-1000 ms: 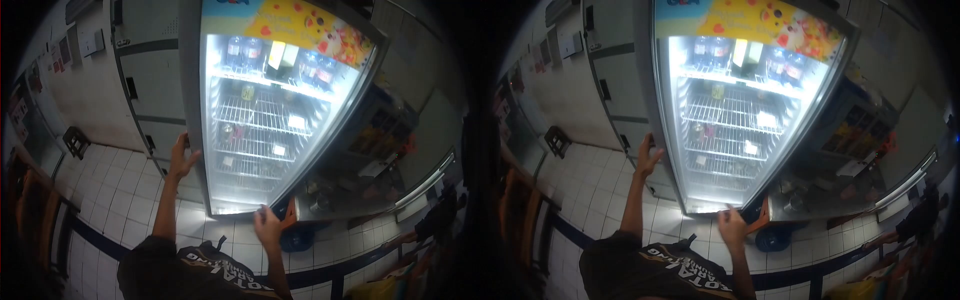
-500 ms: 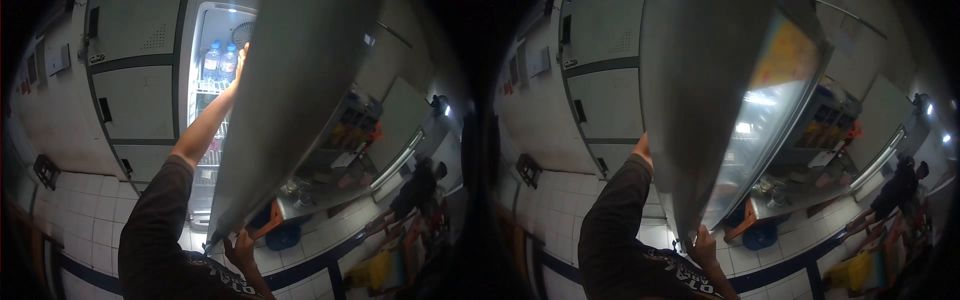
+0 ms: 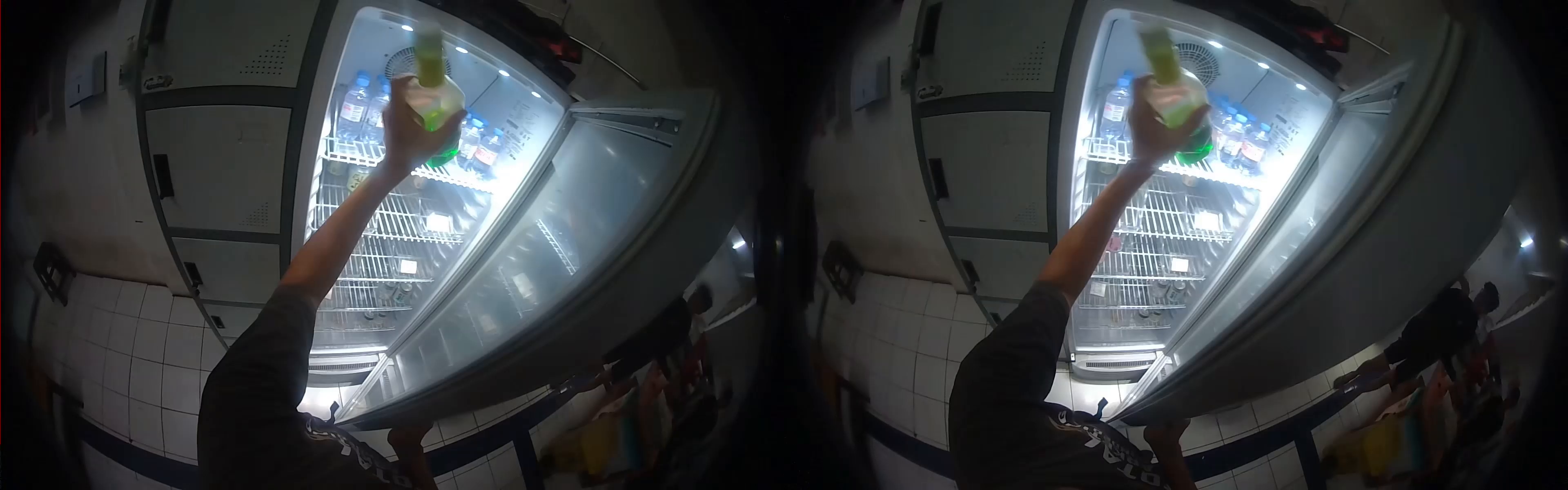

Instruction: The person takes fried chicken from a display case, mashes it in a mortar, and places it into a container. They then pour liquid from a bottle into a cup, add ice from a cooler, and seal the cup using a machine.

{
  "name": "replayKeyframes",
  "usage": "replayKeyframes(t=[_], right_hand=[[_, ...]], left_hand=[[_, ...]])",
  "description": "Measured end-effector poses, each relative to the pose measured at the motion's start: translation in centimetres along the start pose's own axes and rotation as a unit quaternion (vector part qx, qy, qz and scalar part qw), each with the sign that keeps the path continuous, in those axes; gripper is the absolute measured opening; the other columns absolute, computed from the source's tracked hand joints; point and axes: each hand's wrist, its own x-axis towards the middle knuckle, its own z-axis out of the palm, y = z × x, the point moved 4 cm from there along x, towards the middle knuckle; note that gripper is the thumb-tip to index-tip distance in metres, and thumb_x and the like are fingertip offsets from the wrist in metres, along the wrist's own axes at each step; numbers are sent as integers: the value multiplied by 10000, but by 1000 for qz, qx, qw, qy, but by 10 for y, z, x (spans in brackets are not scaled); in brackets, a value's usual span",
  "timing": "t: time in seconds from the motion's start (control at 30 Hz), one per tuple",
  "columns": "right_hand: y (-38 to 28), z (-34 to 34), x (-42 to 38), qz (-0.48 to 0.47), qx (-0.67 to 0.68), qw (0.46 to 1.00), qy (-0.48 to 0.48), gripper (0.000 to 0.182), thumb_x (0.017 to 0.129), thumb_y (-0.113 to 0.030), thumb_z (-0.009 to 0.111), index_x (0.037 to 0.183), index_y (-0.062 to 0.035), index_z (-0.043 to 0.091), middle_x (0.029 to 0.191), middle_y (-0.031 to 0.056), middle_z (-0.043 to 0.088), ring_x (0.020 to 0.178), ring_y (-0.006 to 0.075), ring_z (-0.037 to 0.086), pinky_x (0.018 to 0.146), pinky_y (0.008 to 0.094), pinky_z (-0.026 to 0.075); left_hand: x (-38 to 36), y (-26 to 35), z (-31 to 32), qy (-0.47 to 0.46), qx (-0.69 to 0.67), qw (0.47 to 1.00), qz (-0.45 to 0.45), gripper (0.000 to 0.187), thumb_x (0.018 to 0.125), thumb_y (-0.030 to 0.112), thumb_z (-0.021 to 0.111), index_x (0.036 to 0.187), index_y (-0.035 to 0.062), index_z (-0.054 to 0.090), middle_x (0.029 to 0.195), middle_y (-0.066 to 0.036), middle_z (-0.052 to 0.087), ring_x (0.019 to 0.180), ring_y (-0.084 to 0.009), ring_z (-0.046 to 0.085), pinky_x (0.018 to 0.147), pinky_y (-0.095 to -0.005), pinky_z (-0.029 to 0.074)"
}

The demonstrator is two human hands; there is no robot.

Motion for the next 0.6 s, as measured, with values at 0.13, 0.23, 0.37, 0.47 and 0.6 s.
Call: replayKeyframes(t=[0.13, 0.23, 0.37, 0.47, 0.6], right_hand=[[-14, 28, 12, -19, -7, 998, -62, 219, 802, -36, 540, 987, 2, 651, 899, 184, 658, 749, 386, 665, 626, 429, 529], [-31, 63, 39, -17, 3, 994, -111, 323, 826, -36, 514, 1132, 48, 576, 1033, 258, 609, 859, 465, 625, 711, 490, 509], [-50, 117, 86, 6, 38, 985, -166, 283, 939, -171, 579, 1142, 16, 517, 979, 242, 595, 771, 467, 620, 605, 505, 509], [-50, 159, 119, 79, 68, 961, -255, 220, 995, -192, 512, 1136, -25, 538, 917, 256, 644, 836, 482, 623, 686, 520, 496], [-40, 210, 153, 64, 125, 962, -234, 206, 1014, -176, 482, 1122, -10, 538, 877, 260, 642, 827, 483, 617, 681, 516, 493]], left_hand=[[31, 63, -104, -50, -183, 968, -164, 651, 747, 196, 876, 1241, 28, 485, 1102, -116, 644, 1053, -267, 676, 868, -408, 582], [18, 87, -196, -81, -198, 945, -245, 743, 727, 150, 854, 1337, 16, 451, 1127, -174, 645, 1050, -283, 672, 926, -449, 557], [-17, 118, -296, -78, -101, 951, -282, 791, 696, 213, 878, 1331, 1, 457, 1167, -218, 642, 1081, -335, 663, 990, -491, 524], [-45, 134, -334, -127, -23, 942, -310, 841, 630, 265, 896, 1309, 6, 473, 1148, -211, 647, 1081, -325, 653, 926, -449, 531], [-91, 151, -337, -243, -12, 902, -356, 837, 607, 215, 899, 1302, 27, 473, 1133, -156, 647, 1057, -278, 653, 893, -408, 541]])
